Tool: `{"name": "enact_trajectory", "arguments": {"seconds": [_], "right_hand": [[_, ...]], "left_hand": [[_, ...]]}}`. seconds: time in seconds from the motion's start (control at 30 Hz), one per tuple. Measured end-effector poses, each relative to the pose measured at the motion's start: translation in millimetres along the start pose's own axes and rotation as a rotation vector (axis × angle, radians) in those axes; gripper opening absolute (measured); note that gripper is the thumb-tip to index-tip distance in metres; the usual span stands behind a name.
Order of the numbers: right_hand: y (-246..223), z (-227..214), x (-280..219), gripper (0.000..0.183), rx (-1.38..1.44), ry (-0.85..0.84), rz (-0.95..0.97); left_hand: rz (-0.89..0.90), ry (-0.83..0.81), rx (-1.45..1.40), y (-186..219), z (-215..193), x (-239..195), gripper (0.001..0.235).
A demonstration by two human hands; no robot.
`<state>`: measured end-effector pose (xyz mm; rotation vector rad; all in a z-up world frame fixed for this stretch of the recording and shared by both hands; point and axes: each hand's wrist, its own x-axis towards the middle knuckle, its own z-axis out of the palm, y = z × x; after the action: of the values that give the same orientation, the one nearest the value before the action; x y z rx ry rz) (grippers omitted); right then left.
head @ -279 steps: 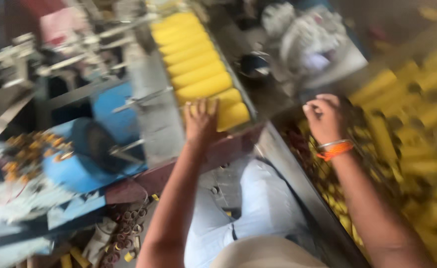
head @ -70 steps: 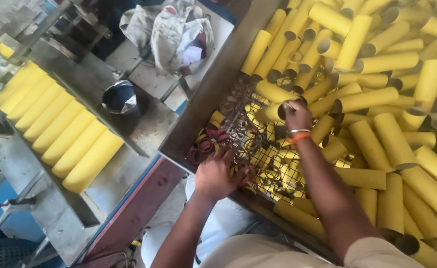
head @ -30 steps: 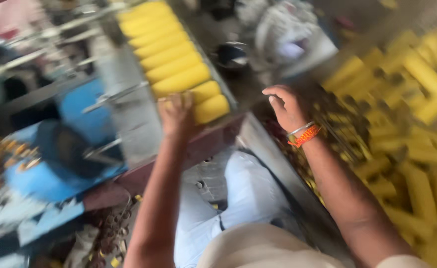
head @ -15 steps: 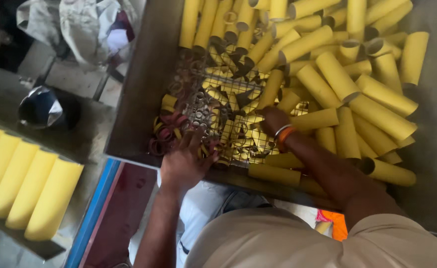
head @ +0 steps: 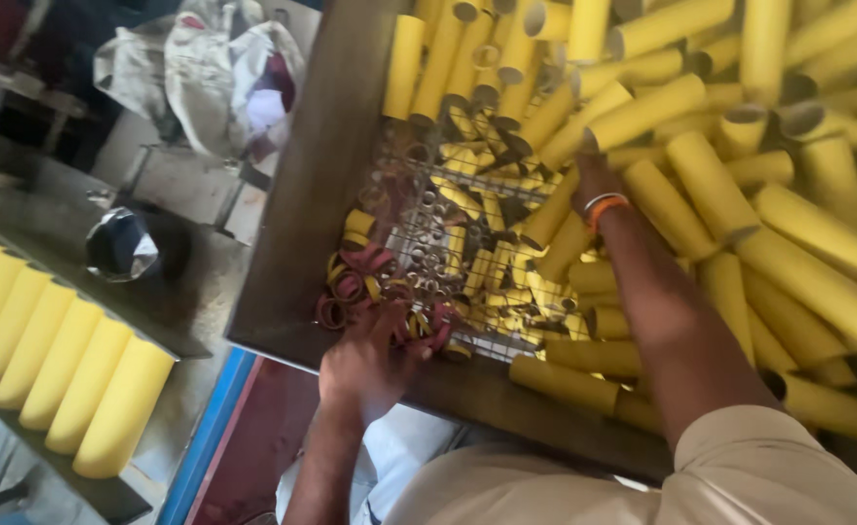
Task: The person repeatedly picks up yellow cylindrical objects from a wire rack and places them onto a conveyor belt. The person handles the cylinders one at a time, moving them from the rack to the belt in a repetitive manner.
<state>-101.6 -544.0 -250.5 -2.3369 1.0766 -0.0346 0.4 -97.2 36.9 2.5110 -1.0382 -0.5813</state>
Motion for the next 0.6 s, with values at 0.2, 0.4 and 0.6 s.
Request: {"name": "enact_trajectory", "arguments": {"seconds": [0.2,0.4,0.6], "right_hand": [[-10.3,12.8,49.3,0.071,-0.065,-0.199,0.166],[-15.2,48.6,-8.9,0.054,-0.318,-0.398,-0.281],[-42.3,34.4,-65.6,0.029,-0.304,-0.163,-0.449]], "left_hand": [[-0.003,0.008,-0.029,-3.2,-4.4,0.8,0.052],[0.047,0.069,-0.053,-4.5,-5.3,-3.8,0.045],[0.048,0.026,-0.045,-19.8,12.6,-9.7,0.046]]}}
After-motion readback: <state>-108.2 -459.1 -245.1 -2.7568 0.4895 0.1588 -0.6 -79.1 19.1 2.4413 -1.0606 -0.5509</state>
